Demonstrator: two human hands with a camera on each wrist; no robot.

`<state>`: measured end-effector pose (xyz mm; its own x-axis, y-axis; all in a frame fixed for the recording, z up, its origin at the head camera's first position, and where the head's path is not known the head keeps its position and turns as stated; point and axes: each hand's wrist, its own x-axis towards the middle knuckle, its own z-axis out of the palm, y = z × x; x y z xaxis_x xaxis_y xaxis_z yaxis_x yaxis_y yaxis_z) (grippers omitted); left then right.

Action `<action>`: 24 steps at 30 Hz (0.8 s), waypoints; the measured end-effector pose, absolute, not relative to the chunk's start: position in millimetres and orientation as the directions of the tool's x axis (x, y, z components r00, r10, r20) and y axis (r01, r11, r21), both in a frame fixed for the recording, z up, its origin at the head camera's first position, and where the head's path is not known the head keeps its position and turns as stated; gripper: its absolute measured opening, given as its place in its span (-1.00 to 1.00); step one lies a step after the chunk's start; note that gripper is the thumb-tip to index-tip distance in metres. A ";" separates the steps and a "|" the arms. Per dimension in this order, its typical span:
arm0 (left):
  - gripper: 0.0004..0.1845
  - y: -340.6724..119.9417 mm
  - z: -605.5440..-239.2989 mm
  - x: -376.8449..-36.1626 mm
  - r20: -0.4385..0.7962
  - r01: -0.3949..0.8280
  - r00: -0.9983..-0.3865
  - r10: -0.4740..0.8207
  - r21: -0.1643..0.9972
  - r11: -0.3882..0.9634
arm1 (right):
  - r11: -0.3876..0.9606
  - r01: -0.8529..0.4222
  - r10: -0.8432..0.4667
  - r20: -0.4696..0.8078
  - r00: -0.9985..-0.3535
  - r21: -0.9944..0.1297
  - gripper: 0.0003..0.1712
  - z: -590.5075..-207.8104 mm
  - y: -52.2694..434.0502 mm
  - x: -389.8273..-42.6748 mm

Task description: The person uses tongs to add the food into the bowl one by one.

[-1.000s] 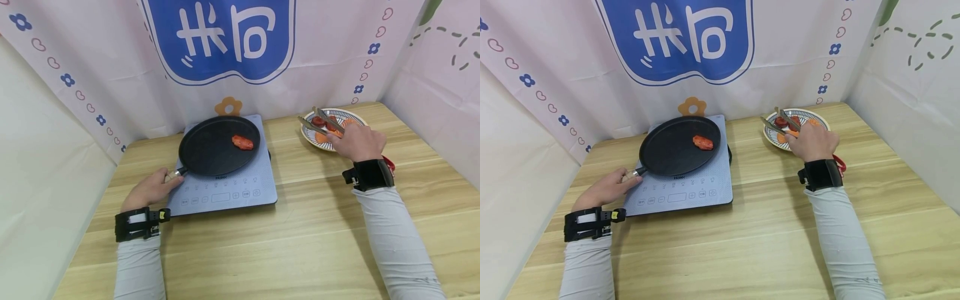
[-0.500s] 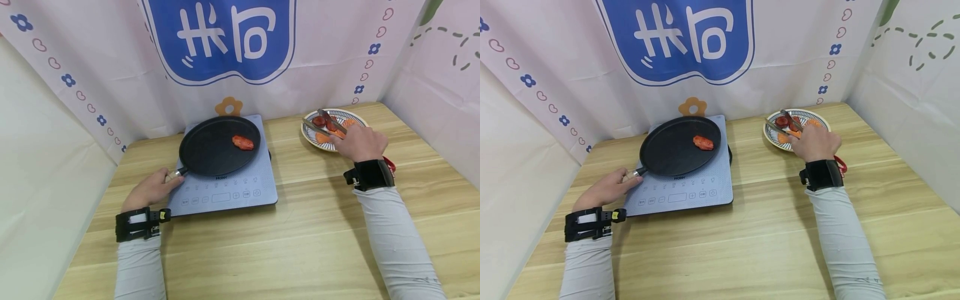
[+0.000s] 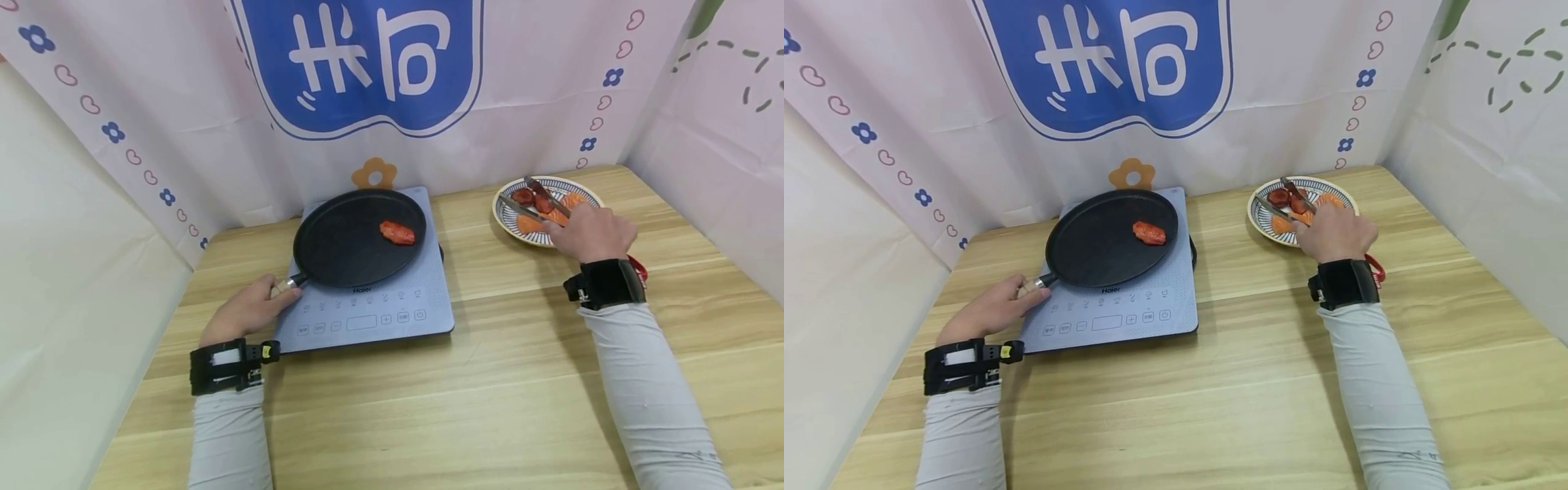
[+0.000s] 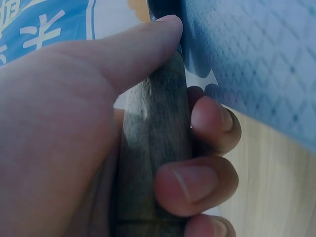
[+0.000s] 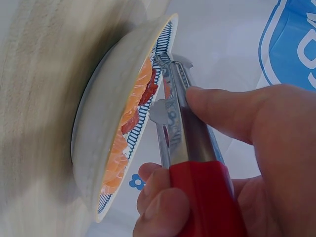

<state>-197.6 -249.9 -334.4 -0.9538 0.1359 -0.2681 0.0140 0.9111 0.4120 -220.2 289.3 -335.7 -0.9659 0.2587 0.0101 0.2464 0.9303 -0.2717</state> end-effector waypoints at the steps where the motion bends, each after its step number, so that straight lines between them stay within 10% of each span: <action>1: -0.41 -250.1 -334.0 -197.4 -0.269 0.013 -0.954 0.135 0.411 0.912 | 0.930 0.249 0.261 0.008 -0.965 -0.272 -0.27 -336.0 289.8 -220.6; 24: -0.42 -249.0 -332.8 -197.0 -0.274 0.016 -0.952 0.138 0.406 0.914 | 0.937 0.253 0.252 -0.033 -0.967 -0.241 -0.26 -343.2 291.3 -226.6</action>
